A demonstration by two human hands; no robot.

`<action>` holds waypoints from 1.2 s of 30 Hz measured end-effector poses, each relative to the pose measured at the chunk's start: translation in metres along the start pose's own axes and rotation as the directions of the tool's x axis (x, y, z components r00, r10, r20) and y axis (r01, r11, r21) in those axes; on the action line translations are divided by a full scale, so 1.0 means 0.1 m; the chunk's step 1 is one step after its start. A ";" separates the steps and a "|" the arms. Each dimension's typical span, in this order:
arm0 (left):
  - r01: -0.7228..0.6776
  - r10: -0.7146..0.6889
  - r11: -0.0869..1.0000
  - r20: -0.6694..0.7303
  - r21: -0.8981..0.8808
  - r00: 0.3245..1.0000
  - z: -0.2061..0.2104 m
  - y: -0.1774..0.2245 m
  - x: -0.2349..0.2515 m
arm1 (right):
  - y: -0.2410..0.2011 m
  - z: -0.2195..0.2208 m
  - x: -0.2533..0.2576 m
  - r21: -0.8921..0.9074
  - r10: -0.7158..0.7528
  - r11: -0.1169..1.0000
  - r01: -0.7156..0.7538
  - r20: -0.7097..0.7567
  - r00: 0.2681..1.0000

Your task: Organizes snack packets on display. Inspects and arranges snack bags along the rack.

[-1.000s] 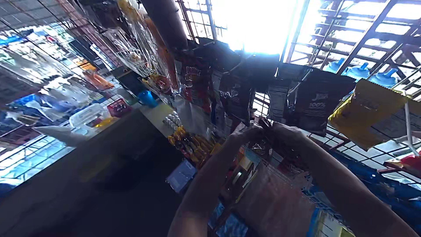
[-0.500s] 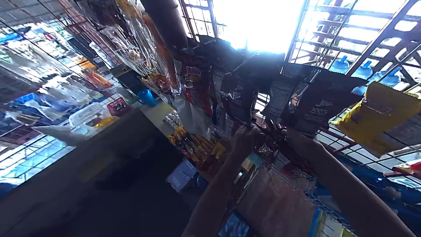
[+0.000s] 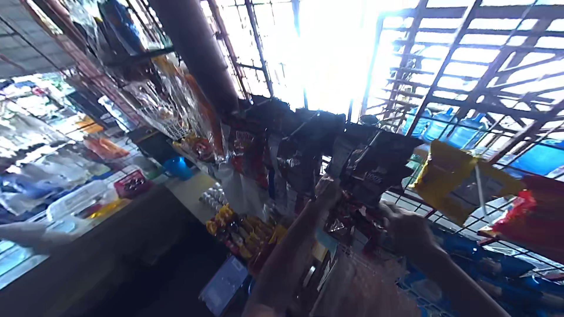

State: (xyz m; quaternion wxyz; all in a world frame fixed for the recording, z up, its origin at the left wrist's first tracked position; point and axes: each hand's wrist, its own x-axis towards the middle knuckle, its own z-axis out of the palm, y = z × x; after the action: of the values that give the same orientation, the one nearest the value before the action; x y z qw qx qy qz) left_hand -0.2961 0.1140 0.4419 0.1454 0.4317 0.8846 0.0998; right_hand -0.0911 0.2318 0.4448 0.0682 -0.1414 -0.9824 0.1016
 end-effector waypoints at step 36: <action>0.255 -0.306 0.942 -0.252 -0.218 0.918 1.08 -0.21 -0.60 | 0.30 0.19 -0.17 -0.074 0.373 0.922 -0.381 0.441 0.816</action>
State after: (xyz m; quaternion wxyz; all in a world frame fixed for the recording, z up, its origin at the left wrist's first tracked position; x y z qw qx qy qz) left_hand -0.2397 0.0589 0.3447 0.0690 0.2663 0.9363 0.2182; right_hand -0.0698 0.2512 0.4183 -0.1795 -0.3052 -0.9228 0.1516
